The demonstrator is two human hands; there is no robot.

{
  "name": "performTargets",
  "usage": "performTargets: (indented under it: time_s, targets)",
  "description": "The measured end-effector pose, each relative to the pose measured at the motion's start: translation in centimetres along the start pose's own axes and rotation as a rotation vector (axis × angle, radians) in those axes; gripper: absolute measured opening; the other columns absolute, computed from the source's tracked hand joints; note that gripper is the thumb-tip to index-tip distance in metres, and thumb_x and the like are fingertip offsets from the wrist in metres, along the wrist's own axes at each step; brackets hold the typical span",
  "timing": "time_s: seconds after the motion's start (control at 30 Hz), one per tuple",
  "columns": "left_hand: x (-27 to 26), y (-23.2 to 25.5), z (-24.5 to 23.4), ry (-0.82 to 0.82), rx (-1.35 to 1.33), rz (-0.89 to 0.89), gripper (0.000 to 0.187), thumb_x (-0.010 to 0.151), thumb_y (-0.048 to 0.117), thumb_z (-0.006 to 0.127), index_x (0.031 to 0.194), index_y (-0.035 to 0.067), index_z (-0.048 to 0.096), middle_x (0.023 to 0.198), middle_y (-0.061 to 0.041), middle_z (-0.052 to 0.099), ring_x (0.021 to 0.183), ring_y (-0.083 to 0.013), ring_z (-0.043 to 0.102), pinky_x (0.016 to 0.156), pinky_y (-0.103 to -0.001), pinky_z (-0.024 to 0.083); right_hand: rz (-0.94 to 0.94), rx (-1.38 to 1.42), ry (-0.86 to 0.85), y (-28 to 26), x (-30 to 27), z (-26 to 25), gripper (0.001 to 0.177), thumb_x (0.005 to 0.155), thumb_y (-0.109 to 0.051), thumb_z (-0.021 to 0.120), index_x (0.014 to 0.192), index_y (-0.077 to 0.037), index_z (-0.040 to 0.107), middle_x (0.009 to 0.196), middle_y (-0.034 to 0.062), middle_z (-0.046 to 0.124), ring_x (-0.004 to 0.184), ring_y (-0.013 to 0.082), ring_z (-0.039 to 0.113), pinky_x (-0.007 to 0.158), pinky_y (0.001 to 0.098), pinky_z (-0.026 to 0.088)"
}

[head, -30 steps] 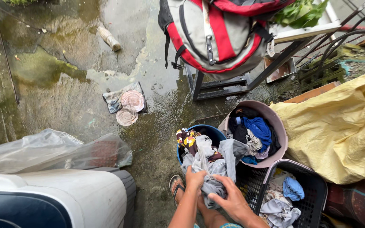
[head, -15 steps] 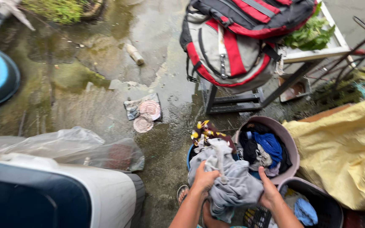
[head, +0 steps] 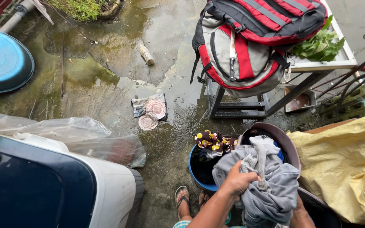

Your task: The person sorts various pieces of laundry from a basket into a washing machine drum, including a purple patterned top, a pair of jeans, a checkered shirt, and several dark-colored items.

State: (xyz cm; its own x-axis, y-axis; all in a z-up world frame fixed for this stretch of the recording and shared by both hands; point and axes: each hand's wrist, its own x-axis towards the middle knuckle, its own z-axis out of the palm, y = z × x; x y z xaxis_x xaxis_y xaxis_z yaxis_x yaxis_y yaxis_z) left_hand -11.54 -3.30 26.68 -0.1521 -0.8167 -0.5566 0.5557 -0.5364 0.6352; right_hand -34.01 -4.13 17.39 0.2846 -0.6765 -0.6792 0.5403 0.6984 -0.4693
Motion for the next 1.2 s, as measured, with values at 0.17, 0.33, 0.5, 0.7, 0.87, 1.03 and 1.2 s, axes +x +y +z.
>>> performTargets:
  time_s: [0.17,0.33,0.5,0.7,0.87,1.03,1.2]
  targets:
    - [-2.7,2.2,-0.4,-0.081,-0.071,-0.006,0.064,0.071,-0.002,0.074,0.133,0.001,0.059,0.102,-0.010,0.070,0.085,-0.0196,0.070,0.076,-0.037,0.061,-0.005,-0.101,-0.026,-1.6,-0.8,0.5,0.067,0.092,-0.047,0.054,0.143,-0.004,0.046,0.134,0.0214,0.060,0.117,0.0349,0.061,0.100,0.0552,0.047]
    - [-7.2,6.4,-2.4,-0.121,-0.013,0.079,0.069,0.071,-0.002,0.074,0.138,0.004,0.057,0.106,-0.007,0.070,0.091,-0.0169,0.068,0.082,-0.034,0.058,-0.016,-0.170,-0.077,-1.5,-0.2,3.0,0.063,0.092,-0.041,0.056,0.141,-0.001,0.049,0.132,0.0210,0.062,0.114,0.0335,0.063,0.098,0.0529,0.049]
    - [-13.3,11.5,-7.6,-0.098,0.175,0.295,0.073,0.073,0.002,0.075,0.143,0.002,0.056,0.111,-0.005,0.069,0.100,-0.0142,0.065,0.092,-0.029,0.052,-0.035,-0.213,-0.208,0.5,1.3,9.4,0.058,0.093,-0.034,0.058,0.139,0.001,0.052,0.130,0.0207,0.064,0.112,0.0321,0.065,0.095,0.0506,0.052]
    - [-26.3,15.6,-16.0,-0.008,-0.022,0.458,0.083,0.069,0.006,0.082,0.146,0.009,0.049,0.126,-0.007,0.067,0.112,-0.0180,0.064,0.101,-0.032,0.050,-0.017,-0.318,-0.426,7.6,0.5,24.6,0.053,0.094,-0.027,0.060,0.137,0.004,0.055,0.127,0.0211,0.066,0.107,0.0306,0.068,0.091,0.0477,0.055]
    - [-40.8,15.4,-21.9,0.223,0.054,0.719,0.087,0.067,0.003,0.082,0.147,0.001,0.049,0.130,-0.012,0.068,0.118,-0.0214,0.064,0.107,-0.035,0.047,-0.030,-0.345,-0.845,15.2,-4.2,37.8,0.051,0.087,-0.011,0.066,0.134,0.005,0.057,0.125,0.0212,0.068,0.105,0.0310,0.069,0.088,0.0447,0.057]
    - [-52.6,11.7,-26.7,0.407,-0.149,1.022,0.082,0.066,-0.006,0.078,0.143,-0.002,0.050,0.127,-0.011,0.068,0.118,-0.0224,0.063,0.105,-0.036,0.047,0.196,-0.427,-1.232,25.4,-9.5,48.7,0.037,0.091,0.001,0.067,0.127,0.009,0.063,0.116,0.0219,0.070,0.099,0.0307,0.070,0.083,0.0435,0.058]
    - [-59.8,8.1,-31.3,0.874,-0.124,1.023,0.070,0.074,-0.007,0.071,0.141,0.002,0.054,0.123,-0.008,0.070,0.112,-0.0177,0.064,0.099,-0.031,0.048,0.362,-0.635,-1.190,38.9,-14.8,55.9,0.038,0.088,-0.003,0.063,0.125,0.004,0.062,0.113,0.0145,0.070,0.099,0.0240,0.068,0.088,0.0387,0.057]
